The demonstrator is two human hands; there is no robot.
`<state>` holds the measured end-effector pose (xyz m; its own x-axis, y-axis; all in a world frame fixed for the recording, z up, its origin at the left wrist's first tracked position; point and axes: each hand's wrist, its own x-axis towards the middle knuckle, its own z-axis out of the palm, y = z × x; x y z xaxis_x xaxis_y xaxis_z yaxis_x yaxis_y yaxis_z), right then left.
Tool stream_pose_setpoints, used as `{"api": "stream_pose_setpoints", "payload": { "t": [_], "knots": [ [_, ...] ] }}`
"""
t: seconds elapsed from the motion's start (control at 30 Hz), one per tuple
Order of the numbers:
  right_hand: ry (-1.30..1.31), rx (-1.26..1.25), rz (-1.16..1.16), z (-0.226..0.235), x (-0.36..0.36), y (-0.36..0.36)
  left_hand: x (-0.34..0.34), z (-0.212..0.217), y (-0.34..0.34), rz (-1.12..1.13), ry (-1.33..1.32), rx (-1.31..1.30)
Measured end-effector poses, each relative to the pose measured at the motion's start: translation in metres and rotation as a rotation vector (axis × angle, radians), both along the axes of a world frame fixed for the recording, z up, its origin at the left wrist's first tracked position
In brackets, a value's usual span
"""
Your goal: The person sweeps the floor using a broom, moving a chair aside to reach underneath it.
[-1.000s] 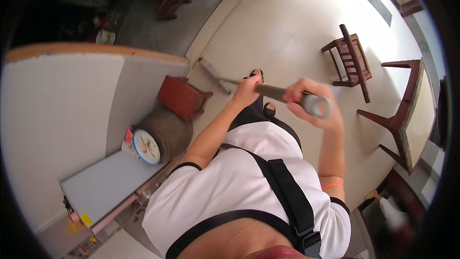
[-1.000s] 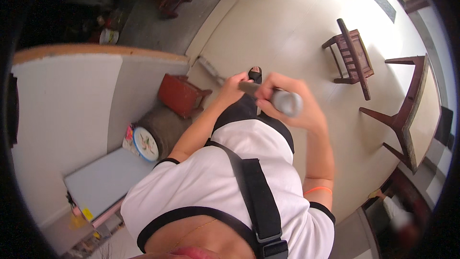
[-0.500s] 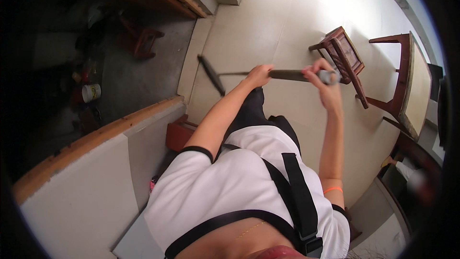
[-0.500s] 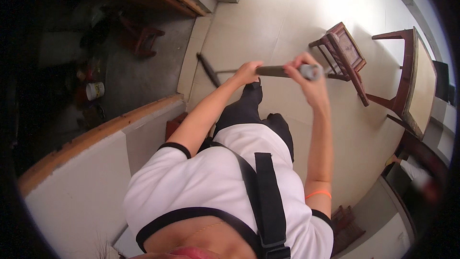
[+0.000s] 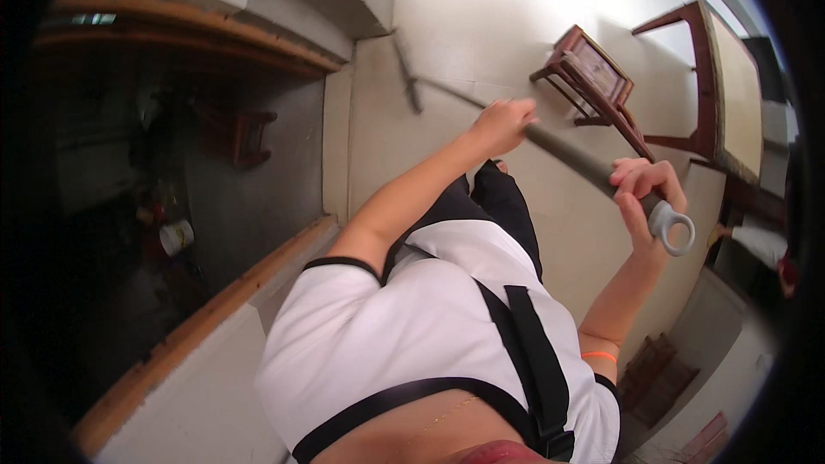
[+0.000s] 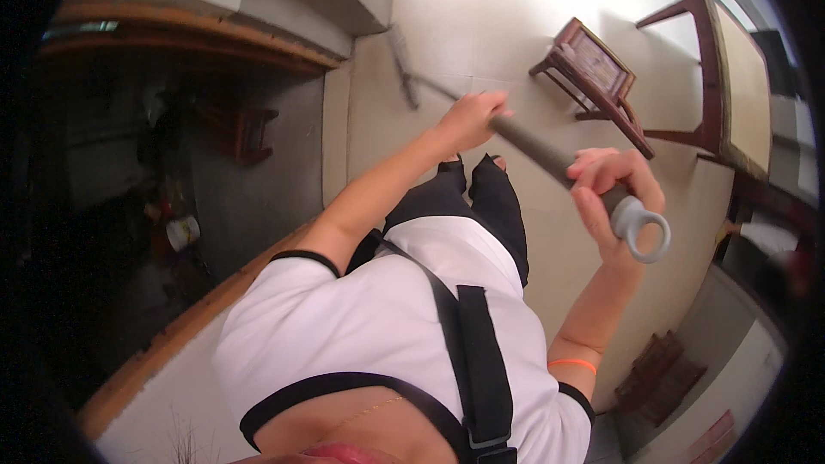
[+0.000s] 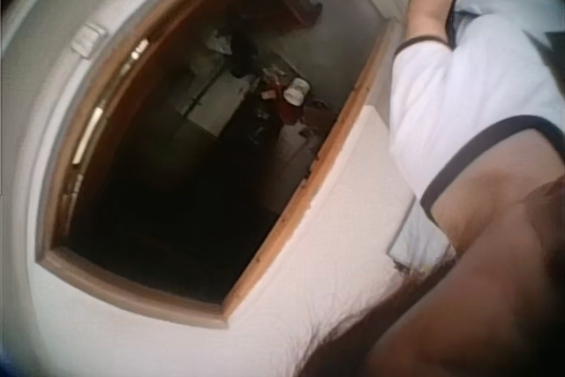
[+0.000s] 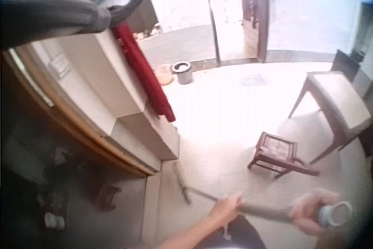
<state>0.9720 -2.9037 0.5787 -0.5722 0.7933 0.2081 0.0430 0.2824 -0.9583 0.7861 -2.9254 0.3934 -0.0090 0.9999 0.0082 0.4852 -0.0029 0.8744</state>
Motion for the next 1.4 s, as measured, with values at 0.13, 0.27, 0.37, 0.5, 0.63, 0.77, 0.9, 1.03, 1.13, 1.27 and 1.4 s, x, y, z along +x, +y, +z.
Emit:
{"api": "stream_pose_setpoints", "payload": {
  "t": [0.13,0.27,0.37,0.5,0.63,0.77,0.9,1.03,1.13,1.27,1.4],
  "knots": [
    [-0.059,-0.352,0.046,-0.021,0.002,-0.001,-0.002,-0.032,-0.064,0.011,0.087,-0.107],
    [-0.084,-0.507,0.150,-0.106,-0.014,0.004,-0.012,-0.087,-0.103,-0.081,0.120,-0.460],
    [-0.050,-0.605,0.140,-0.149,-0.014,0.017,0.000,-0.119,-0.093,-0.169,0.116,-0.492],
    [0.055,-0.654,0.289,-0.144,0.023,0.077,0.035,-0.102,-0.025,-0.194,0.133,-0.415],
    [0.431,-0.946,0.249,-0.180,0.088,0.139,0.033,-0.114,0.034,-0.057,0.234,-0.509],
    [0.742,-1.519,-0.637,-0.336,0.137,0.155,0.028,-0.083,0.056,-0.018,0.237,-0.339],
    [0.875,-1.561,-1.022,-0.426,0.144,0.185,0.012,-0.076,0.043,0.123,0.168,-0.411],
    [1.244,-1.426,-1.280,-0.481,0.105,0.215,0.016,-0.062,0.039,0.176,0.096,-0.414],
    [1.359,-1.621,-1.264,-0.481,0.107,0.242,-0.005,-0.078,0.040,0.167,0.012,-0.470],
    [1.376,-1.371,-1.200,-0.401,0.153,0.295,-0.017,-0.101,0.053,0.143,-0.092,-0.479],
    [1.302,-1.246,-1.361,-0.406,0.263,0.308,-0.027,-0.098,0.097,-0.050,-0.075,-0.437]
  ]
}}
